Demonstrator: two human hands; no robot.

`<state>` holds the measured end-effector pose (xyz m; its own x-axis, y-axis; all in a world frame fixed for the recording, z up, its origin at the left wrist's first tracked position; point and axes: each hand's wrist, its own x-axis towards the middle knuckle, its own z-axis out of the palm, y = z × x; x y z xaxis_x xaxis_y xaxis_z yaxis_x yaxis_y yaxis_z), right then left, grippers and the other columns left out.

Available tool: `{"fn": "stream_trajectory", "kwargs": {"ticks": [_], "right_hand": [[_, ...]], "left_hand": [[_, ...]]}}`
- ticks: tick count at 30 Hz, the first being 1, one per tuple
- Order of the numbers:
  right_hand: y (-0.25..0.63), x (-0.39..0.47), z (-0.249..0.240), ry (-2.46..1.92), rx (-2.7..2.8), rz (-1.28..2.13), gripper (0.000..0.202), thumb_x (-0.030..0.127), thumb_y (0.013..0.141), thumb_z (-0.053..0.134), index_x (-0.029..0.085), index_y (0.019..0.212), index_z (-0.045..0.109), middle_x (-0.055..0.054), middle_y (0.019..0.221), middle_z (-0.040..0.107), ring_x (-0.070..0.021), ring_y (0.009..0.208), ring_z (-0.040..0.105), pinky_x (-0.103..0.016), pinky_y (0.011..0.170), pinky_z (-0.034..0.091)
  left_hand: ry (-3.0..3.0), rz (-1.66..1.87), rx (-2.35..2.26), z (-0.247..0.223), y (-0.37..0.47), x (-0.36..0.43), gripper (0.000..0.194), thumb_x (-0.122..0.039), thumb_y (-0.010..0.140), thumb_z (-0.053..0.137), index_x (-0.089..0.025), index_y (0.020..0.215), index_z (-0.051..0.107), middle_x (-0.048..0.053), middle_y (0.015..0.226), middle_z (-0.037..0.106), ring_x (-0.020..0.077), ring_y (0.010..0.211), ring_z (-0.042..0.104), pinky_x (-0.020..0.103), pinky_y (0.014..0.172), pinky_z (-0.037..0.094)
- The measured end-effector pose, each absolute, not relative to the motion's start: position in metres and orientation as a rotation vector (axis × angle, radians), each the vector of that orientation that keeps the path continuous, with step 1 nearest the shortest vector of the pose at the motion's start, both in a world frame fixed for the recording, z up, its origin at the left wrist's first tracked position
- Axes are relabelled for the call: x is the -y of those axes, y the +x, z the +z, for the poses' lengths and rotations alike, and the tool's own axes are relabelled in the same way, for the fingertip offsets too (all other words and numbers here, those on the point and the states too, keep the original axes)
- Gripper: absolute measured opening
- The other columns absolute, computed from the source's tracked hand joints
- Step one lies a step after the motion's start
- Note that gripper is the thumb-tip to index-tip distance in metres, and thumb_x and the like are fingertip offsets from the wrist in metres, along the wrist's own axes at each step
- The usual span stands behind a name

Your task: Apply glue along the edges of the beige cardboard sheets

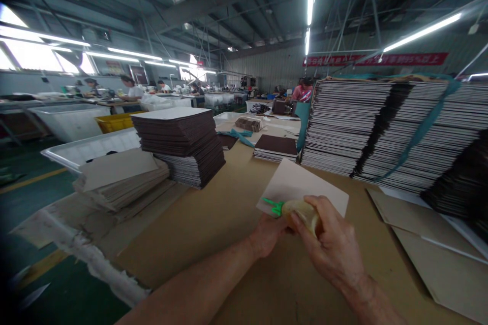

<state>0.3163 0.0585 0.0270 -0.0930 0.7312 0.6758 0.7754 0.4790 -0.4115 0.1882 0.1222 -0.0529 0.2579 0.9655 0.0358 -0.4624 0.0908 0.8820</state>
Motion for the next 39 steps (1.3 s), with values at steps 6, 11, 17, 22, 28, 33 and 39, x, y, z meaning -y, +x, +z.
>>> {"fn": "stream_trajectory", "kwargs": {"ticks": [6,11,17,22,28,33,39], "right_hand": [[0.316,-0.059,0.026,-1.161,1.906,-0.031,0.024,0.043,0.094,0.051,0.022,0.105,0.052,-0.002,0.088,0.058,-0.0146,0.059,0.054,-0.026,0.053,0.042],[0.318,-0.060,0.022,-1.131,1.890,-0.081,0.027,0.045,0.093,0.052,0.021,0.106,0.052,0.000,0.087,0.058,-0.0118,0.050,0.050,-0.025,0.047,0.041],[0.316,-0.059,0.020,-1.102,1.856,-0.117,0.024,0.042,0.093,0.053,0.022,0.106,0.052,-0.001,0.093,0.058,-0.0147,0.065,0.058,-0.024,0.056,0.046],[0.317,-0.056,0.021,-1.115,1.920,-0.010,0.021,0.039,0.094,0.051,0.022,0.107,0.051,-0.002,0.092,0.058,-0.0144,0.060,0.056,-0.026,0.054,0.045],[0.318,-0.055,0.024,-1.132,1.904,-0.059,0.023,0.041,0.094,0.051,0.022,0.107,0.052,-0.002,0.092,0.058,-0.0150,0.062,0.056,-0.026,0.059,0.047],[0.320,-0.055,0.027,-1.174,1.847,-0.154,0.027,0.044,0.094,0.052,0.021,0.106,0.051,-0.002,0.092,0.057,-0.0158,0.071,0.059,-0.025,0.062,0.049],[0.324,-0.056,0.028,-1.152,1.906,-0.185,0.028,0.045,0.096,0.049,0.021,0.110,0.049,-0.003,0.098,0.057,-0.0150,0.069,0.059,-0.025,0.062,0.049]], "left_hand": [[0.975,1.236,-0.654,-0.043,0.185,-0.117,0.039,-0.038,0.056,0.080,-0.020,0.089,0.068,0.005,0.086,0.067,0.0202,0.077,0.058,0.032,0.069,0.047],[0.948,1.210,-0.681,-0.038,0.185,-0.115,0.045,-0.037,0.051,0.082,-0.018,0.089,0.066,0.005,0.090,0.068,0.0204,0.078,0.059,0.033,0.071,0.047],[1.016,1.177,-0.651,-0.042,0.184,-0.116,0.041,-0.036,0.056,0.080,-0.019,0.091,0.067,0.005,0.093,0.068,0.0230,0.085,0.060,0.037,0.078,0.047],[1.040,1.194,-0.710,-0.041,0.182,-0.114,0.041,-0.037,0.059,0.080,-0.020,0.094,0.069,0.006,0.095,0.069,0.0234,0.090,0.060,0.037,0.084,0.046],[1.041,1.181,-0.673,-0.041,0.183,-0.114,0.041,-0.038,0.058,0.081,-0.018,0.091,0.069,0.006,0.093,0.068,0.0222,0.086,0.060,0.033,0.075,0.047],[1.032,1.183,-0.682,-0.046,0.186,-0.118,0.038,-0.038,0.062,0.079,-0.017,0.092,0.068,0.005,0.088,0.067,0.0183,0.075,0.059,0.029,0.064,0.046],[1.017,1.148,-0.630,-0.052,0.186,-0.120,0.046,-0.043,0.060,0.080,-0.017,0.096,0.068,0.008,0.096,0.067,0.0212,0.084,0.060,0.028,0.066,0.047]]}}
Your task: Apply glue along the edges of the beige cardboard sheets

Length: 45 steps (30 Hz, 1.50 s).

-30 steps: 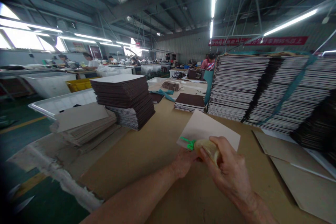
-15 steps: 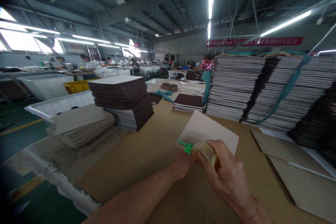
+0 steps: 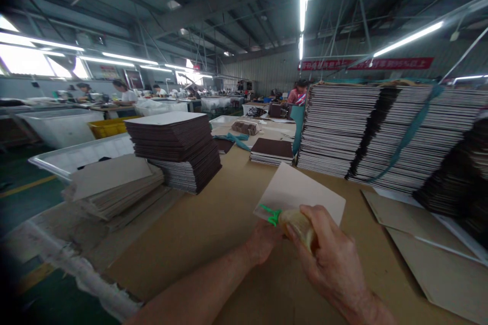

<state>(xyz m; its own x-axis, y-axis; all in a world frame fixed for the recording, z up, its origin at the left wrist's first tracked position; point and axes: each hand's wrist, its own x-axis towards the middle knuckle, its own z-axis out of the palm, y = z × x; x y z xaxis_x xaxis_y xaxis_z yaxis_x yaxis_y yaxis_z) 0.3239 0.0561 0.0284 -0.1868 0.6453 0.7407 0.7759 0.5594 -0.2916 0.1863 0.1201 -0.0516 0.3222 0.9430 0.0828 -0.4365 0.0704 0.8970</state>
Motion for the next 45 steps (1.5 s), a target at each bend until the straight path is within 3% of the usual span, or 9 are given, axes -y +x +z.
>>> {"fn": "stream_trajectory", "kwargs": {"ticks": [4,12,18,22,27,32,38,41,45], "right_hand": [[0.328,-0.061,0.031,-1.161,1.806,-0.338,0.032,0.048,0.094,0.051,0.019,0.108,0.051,-0.004,0.095,0.059,-0.0182,0.077,0.061,-0.025,0.064,0.050],[0.328,-0.062,0.035,-1.213,1.804,-0.332,0.035,0.051,0.094,0.049,0.019,0.108,0.051,-0.005,0.096,0.060,-0.0194,0.079,0.062,-0.026,0.064,0.051],[0.329,-0.065,0.036,-1.126,1.899,-0.233,0.027,0.045,0.095,0.047,0.022,0.108,0.051,-0.003,0.095,0.060,-0.0153,0.062,0.059,-0.025,0.053,0.047],[0.329,-0.065,0.036,-1.193,1.825,-0.292,0.031,0.049,0.093,0.051,0.021,0.108,0.051,-0.004,0.091,0.060,-0.0160,0.056,0.057,-0.027,0.047,0.044],[0.330,-0.066,0.038,-1.184,1.888,-0.194,0.029,0.047,0.095,0.048,0.022,0.109,0.050,-0.003,0.097,0.059,-0.0163,0.065,0.059,-0.027,0.052,0.046],[0.337,-0.075,0.044,-1.211,1.775,-0.375,0.037,0.054,0.093,0.049,0.020,0.108,0.052,-0.004,0.089,0.059,-0.0192,0.069,0.060,-0.028,0.056,0.047],[0.336,-0.071,0.050,-1.239,1.788,-0.267,0.034,0.051,0.093,0.050,0.020,0.107,0.052,-0.005,0.090,0.060,-0.0204,0.074,0.061,-0.029,0.059,0.047],[0.335,-0.068,0.052,-1.266,1.778,-0.277,0.036,0.052,0.093,0.049,0.020,0.108,0.051,-0.005,0.091,0.060,-0.0211,0.072,0.060,-0.030,0.056,0.045],[0.334,-0.068,0.050,-1.231,1.813,-0.236,0.032,0.051,0.095,0.046,0.022,0.108,0.051,-0.003,0.088,0.059,-0.0191,0.067,0.060,-0.029,0.051,0.043]], "left_hand": [[1.017,1.166,-0.628,-0.054,0.186,-0.121,0.051,-0.043,0.062,0.079,-0.016,0.102,0.066,0.010,0.100,0.067,0.0216,0.083,0.061,0.029,0.063,0.048],[1.005,1.165,-0.633,-0.056,0.187,-0.120,0.052,-0.044,0.061,0.080,-0.015,0.101,0.066,0.010,0.097,0.067,0.0208,0.080,0.061,0.029,0.063,0.048],[1.032,1.176,-0.611,-0.054,0.186,-0.119,0.046,-0.044,0.066,0.076,-0.017,0.102,0.066,0.008,0.098,0.067,0.0202,0.083,0.060,0.028,0.065,0.047],[1.014,1.179,-0.630,-0.054,0.187,-0.119,0.050,-0.044,0.065,0.077,-0.015,0.104,0.065,0.010,0.096,0.068,0.0207,0.080,0.061,0.029,0.063,0.047],[0.995,1.198,-0.602,-0.059,0.188,-0.120,0.049,-0.043,0.068,0.075,-0.017,0.107,0.064,0.010,0.105,0.067,0.0221,0.087,0.061,0.028,0.065,0.048],[1.012,1.181,-0.641,-0.062,0.188,-0.121,0.040,-0.040,0.069,0.074,-0.016,0.099,0.065,0.006,0.089,0.068,0.0188,0.074,0.060,0.030,0.064,0.047],[1.019,1.187,-0.653,-0.062,0.189,-0.121,0.040,-0.040,0.068,0.074,-0.013,0.097,0.066,0.008,0.088,0.068,0.0185,0.072,0.060,0.030,0.064,0.047],[1.049,1.180,-0.637,-0.062,0.188,-0.121,0.036,-0.041,0.069,0.073,-0.013,0.091,0.067,0.007,0.084,0.068,0.0173,0.069,0.059,0.030,0.064,0.046],[1.028,1.186,-0.595,-0.059,0.186,-0.119,0.037,-0.039,0.070,0.073,-0.015,0.098,0.066,0.008,0.092,0.068,0.0195,0.077,0.060,0.030,0.064,0.047]]}}
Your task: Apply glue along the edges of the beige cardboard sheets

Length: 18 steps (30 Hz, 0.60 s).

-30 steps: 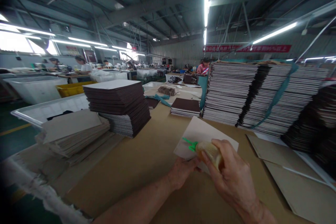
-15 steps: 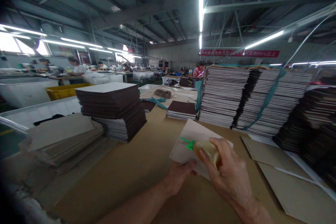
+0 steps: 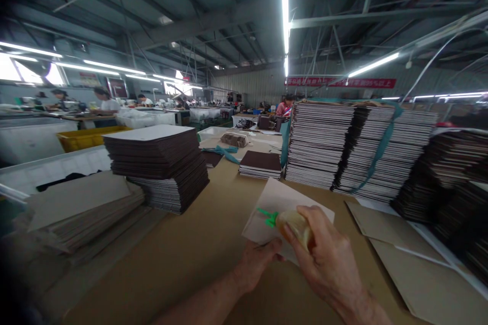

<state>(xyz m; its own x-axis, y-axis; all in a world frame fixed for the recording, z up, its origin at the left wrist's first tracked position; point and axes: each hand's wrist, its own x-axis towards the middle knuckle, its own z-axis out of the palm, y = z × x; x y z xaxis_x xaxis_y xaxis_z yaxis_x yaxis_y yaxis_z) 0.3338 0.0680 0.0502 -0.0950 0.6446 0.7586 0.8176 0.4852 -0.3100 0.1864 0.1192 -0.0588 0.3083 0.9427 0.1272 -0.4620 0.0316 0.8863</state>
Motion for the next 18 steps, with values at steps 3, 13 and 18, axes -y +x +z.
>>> {"fn": "stream_trajectory", "kwargs": {"ticks": [3,13,18], "right_hand": [[0.3328,-0.0677,0.0484,-1.268,1.746,-0.297,0.035,0.053,0.093,0.049,0.021,0.108,0.051,-0.004,0.088,0.059,-0.0203,0.071,0.060,-0.029,0.056,0.045],[0.3330,-0.0657,0.0473,-1.264,1.719,-0.185,0.032,0.050,0.094,0.051,0.022,0.110,0.050,-0.004,0.092,0.058,-0.0194,0.072,0.057,-0.030,0.064,0.047],[0.3349,-0.0686,0.0441,-1.171,1.787,-0.148,0.028,0.048,0.094,0.051,0.023,0.107,0.053,-0.001,0.091,0.059,-0.0161,0.070,0.059,-0.025,0.057,0.047]], "left_hand": [[1.022,1.196,-0.646,-0.0573,0.1870,-0.1179,0.036,-0.038,0.070,0.074,-0.014,0.096,0.067,0.008,0.088,0.068,0.0190,0.073,0.060,0.030,0.063,0.047],[1.059,1.171,-0.666,-0.0606,0.1866,-0.1193,0.041,-0.043,0.068,0.074,-0.013,0.095,0.067,0.008,0.086,0.069,0.0188,0.071,0.060,0.030,0.064,0.048],[1.025,1.179,-0.648,-0.0606,0.1867,-0.1198,0.047,-0.046,0.067,0.075,-0.014,0.100,0.066,0.009,0.092,0.068,0.0200,0.077,0.061,0.030,0.066,0.048]]}}
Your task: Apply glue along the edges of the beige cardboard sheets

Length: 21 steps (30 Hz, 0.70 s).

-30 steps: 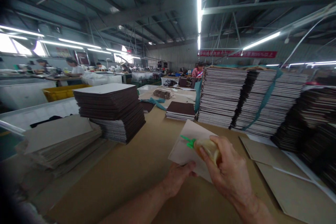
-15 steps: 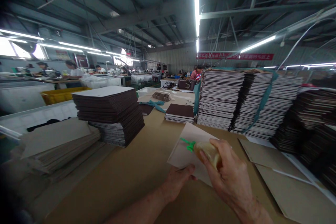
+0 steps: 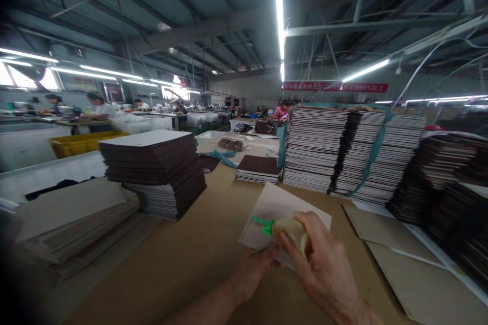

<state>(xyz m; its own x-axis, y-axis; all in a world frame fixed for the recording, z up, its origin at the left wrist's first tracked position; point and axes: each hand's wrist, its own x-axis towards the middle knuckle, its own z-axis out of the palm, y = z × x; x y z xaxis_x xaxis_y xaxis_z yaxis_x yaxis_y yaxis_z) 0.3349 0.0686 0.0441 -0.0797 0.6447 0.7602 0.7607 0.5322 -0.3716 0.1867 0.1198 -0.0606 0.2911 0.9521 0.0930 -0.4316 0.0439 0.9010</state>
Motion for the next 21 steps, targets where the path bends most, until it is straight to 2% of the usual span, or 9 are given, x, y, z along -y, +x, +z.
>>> {"fn": "stream_trajectory", "kwargs": {"ticks": [3,5,11,16,21], "right_hand": [[0.339,-0.069,0.047,-1.191,1.690,-0.200,0.031,0.050,0.091,0.054,0.023,0.106,0.054,0.001,0.081,0.060,-0.0158,0.062,0.057,-0.025,0.051,0.045],[0.343,-0.069,0.052,-1.250,1.597,-0.200,0.033,0.051,0.089,0.055,0.023,0.106,0.055,0.001,0.080,0.060,-0.0169,0.062,0.057,-0.026,0.054,0.044],[0.349,-0.074,0.068,-1.323,1.420,-0.152,0.040,0.055,0.084,0.058,0.022,0.107,0.055,-0.003,0.095,0.060,-0.0239,0.079,0.058,-0.034,0.069,0.044],[0.352,-0.080,0.073,-1.302,1.450,-0.238,0.039,0.055,0.086,0.056,0.022,0.105,0.055,-0.003,0.091,0.059,-0.0229,0.076,0.057,-0.034,0.068,0.044],[0.356,-0.079,0.072,-1.286,1.587,-0.292,0.038,0.054,0.088,0.054,0.021,0.106,0.054,-0.004,0.092,0.059,-0.0228,0.075,0.058,-0.033,0.064,0.045]], "left_hand": [[1.013,1.172,-0.700,-0.060,0.187,-0.120,0.046,-0.048,0.064,0.076,-0.014,0.093,0.067,0.008,0.087,0.068,0.0185,0.072,0.059,0.031,0.066,0.048],[1.010,1.172,-0.703,-0.060,0.188,-0.120,0.048,-0.049,0.061,0.077,-0.014,0.092,0.067,0.008,0.085,0.068,0.0189,0.070,0.059,0.032,0.065,0.048],[1.019,1.131,-0.710,-0.057,0.187,-0.116,0.044,-0.051,0.061,0.076,-0.013,0.081,0.068,0.007,0.079,0.067,0.0172,0.067,0.057,0.031,0.065,0.047],[1.062,1.145,-0.700,-0.053,0.185,-0.114,0.041,-0.050,0.062,0.076,-0.014,0.079,0.067,0.007,0.078,0.066,0.0172,0.066,0.057,0.031,0.064,0.047],[1.058,1.133,-0.676,-0.059,0.186,-0.117,0.040,-0.047,0.063,0.076,-0.014,0.085,0.067,0.007,0.082,0.067,0.0185,0.070,0.058,0.032,0.065,0.048]]}}
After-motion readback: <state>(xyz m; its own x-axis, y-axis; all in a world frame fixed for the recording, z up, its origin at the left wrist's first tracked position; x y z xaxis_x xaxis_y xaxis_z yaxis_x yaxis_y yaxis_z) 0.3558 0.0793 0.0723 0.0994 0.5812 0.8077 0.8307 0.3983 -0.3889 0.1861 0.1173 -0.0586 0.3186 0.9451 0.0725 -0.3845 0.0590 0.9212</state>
